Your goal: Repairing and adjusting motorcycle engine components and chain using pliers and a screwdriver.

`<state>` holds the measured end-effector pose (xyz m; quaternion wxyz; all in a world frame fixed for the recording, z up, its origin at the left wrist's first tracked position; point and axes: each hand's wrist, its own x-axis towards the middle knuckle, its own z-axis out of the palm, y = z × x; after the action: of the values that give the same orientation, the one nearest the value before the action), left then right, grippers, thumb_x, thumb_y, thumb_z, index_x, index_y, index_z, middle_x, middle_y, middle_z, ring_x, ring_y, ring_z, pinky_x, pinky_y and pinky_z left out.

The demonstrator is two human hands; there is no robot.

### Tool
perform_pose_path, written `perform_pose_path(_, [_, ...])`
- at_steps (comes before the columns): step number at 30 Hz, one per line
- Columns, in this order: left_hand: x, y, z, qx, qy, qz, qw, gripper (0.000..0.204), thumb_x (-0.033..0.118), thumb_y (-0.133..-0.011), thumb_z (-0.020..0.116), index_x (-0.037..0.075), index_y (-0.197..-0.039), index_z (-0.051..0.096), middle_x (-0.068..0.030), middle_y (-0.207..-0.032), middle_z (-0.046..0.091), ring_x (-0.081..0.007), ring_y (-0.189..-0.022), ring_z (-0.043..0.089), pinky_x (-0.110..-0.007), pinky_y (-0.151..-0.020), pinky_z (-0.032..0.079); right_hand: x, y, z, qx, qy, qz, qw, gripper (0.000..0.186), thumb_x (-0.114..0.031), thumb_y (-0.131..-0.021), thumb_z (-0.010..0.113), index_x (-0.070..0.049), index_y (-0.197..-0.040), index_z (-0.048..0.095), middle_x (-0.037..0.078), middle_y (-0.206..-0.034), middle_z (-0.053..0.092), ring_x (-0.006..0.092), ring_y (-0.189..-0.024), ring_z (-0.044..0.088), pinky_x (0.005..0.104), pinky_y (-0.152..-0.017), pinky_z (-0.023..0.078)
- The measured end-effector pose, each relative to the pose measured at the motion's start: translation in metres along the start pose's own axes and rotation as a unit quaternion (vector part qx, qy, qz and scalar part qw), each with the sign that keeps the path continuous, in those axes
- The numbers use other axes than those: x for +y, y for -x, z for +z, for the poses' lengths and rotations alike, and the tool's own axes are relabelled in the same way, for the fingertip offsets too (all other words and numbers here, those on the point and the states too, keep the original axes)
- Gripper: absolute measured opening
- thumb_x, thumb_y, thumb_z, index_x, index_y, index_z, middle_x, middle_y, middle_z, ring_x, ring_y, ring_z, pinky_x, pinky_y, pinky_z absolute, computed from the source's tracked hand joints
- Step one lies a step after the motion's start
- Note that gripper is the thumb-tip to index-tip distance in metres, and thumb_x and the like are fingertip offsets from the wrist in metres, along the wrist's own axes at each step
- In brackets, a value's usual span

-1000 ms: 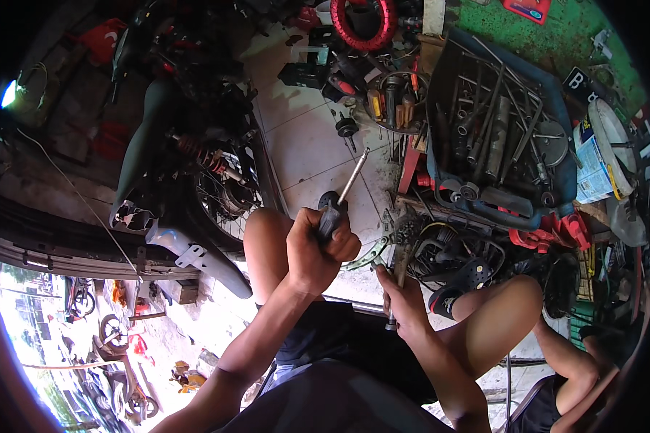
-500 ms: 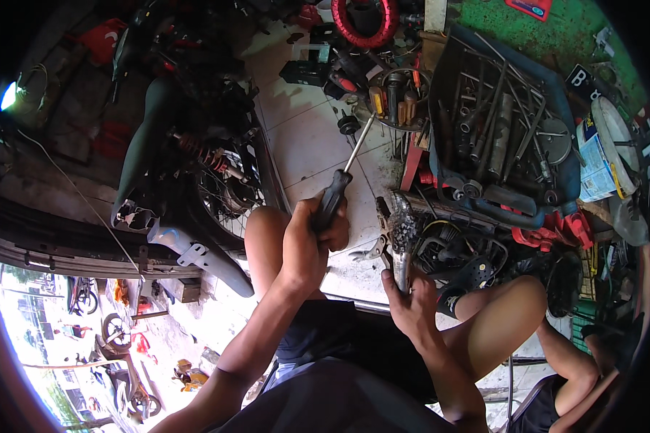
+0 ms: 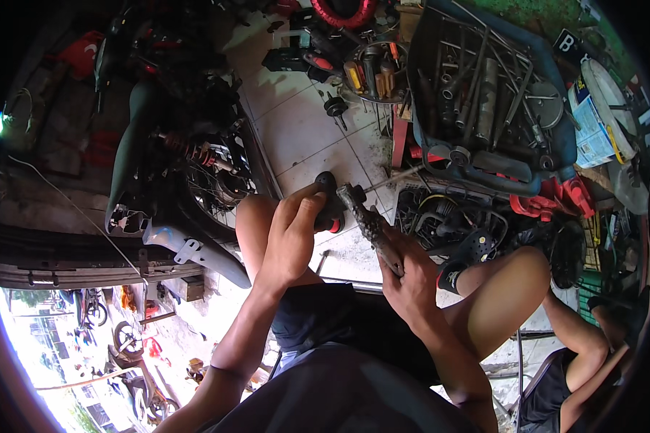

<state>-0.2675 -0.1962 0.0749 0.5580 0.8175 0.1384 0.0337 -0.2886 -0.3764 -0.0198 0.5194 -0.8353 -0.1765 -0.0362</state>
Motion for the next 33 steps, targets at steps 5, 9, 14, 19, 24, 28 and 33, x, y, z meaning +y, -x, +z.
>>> perform_pose_path(5, [-0.001,0.0,0.002,-0.037,0.044,-0.046,0.997,0.037,0.023,-0.096,0.042,-0.009,-0.105,0.059,-0.004,-0.078,0.06,-0.0104,-0.072,0.052,-0.024,-0.067,0.043,0.001,0.002,-0.004,-0.016,-0.021,0.04,0.999,0.048,0.001,-0.077,0.065,-0.003,-0.124,0.055,0.019,-0.107,0.064,0.0342,-0.093,0.063,0.0386,-0.081,0.052])
perform_pose_path(9, [-0.009,-0.001,0.002,-0.064,0.079,-0.001,0.995,0.036,0.025,-0.097,0.042,-0.004,-0.107,0.061,-0.0024,-0.081,0.062,-0.0075,-0.072,0.052,-0.022,-0.065,0.042,0.003,0.006,0.004,0.0,-0.056,0.025,0.998,0.044,0.001,-0.078,0.064,-0.003,-0.122,0.056,0.018,-0.092,0.063,0.0355,-0.079,0.063,0.0395,-0.069,0.051])
perform_pose_path(14, [-0.026,-0.001,0.007,-0.03,0.057,-0.016,0.998,0.041,0.028,-0.097,0.044,-0.004,-0.12,0.057,-0.002,-0.084,0.06,-0.007,-0.073,0.051,-0.021,-0.066,0.041,-0.002,0.008,0.002,0.009,-0.004,0.003,1.0,0.051,0.001,-0.077,0.064,-0.005,-0.127,0.053,0.015,-0.088,0.06,0.0321,-0.081,0.06,0.0393,-0.069,0.05])
perform_pose_path(19, [-0.02,-0.006,0.014,-0.008,0.207,-0.083,0.975,0.029,0.024,-0.095,0.043,0.004,-0.078,0.056,0.0029,-0.063,0.046,-0.0051,-0.054,0.036,-0.021,-0.051,0.026,0.003,0.009,0.003,0.005,-0.006,0.014,1.0,0.054,0.0,-0.076,0.064,-0.005,-0.128,0.052,0.014,-0.085,0.06,0.0308,-0.079,0.059,0.04,-0.068,0.049])
perform_pose_path(24, [-0.037,-0.015,0.01,-0.012,0.225,-0.081,0.971,0.032,0.033,-0.099,0.035,0.013,-0.074,0.044,0.0056,-0.054,0.032,-0.0059,-0.047,0.027,-0.023,-0.046,0.021,0.003,0.007,0.001,0.01,-0.005,0.017,1.0,0.052,-0.001,-0.076,0.064,-0.007,-0.127,0.053,0.013,-0.082,0.059,0.0312,-0.075,0.059,0.0396,-0.066,0.049])
perform_pose_path(28, [-0.036,-0.016,0.016,0.02,0.293,-0.088,0.952,0.032,0.022,-0.097,0.041,-0.001,-0.078,0.053,0.0014,-0.056,0.037,-0.0063,-0.047,0.027,-0.023,-0.045,0.022,0.0,0.008,-0.002,0.025,-0.03,0.024,0.999,0.046,-0.004,-0.079,0.062,-0.008,-0.124,0.054,0.014,-0.079,0.059,0.0311,-0.072,0.06,0.0394,-0.063,0.05])
perform_pose_path(33, [-0.032,-0.019,0.02,-0.046,0.339,-0.09,0.935,0.032,0.026,-0.098,0.041,0.0,-0.084,0.053,-0.0005,-0.06,0.041,-0.0071,-0.05,0.03,-0.023,-0.047,0.025,-0.005,0.008,-0.009,0.037,-0.056,0.065,0.996,0.037,-0.006,-0.083,0.06,-0.007,-0.119,0.058,0.016,-0.076,0.061,0.0329,-0.067,0.06,0.0395,-0.06,0.049])
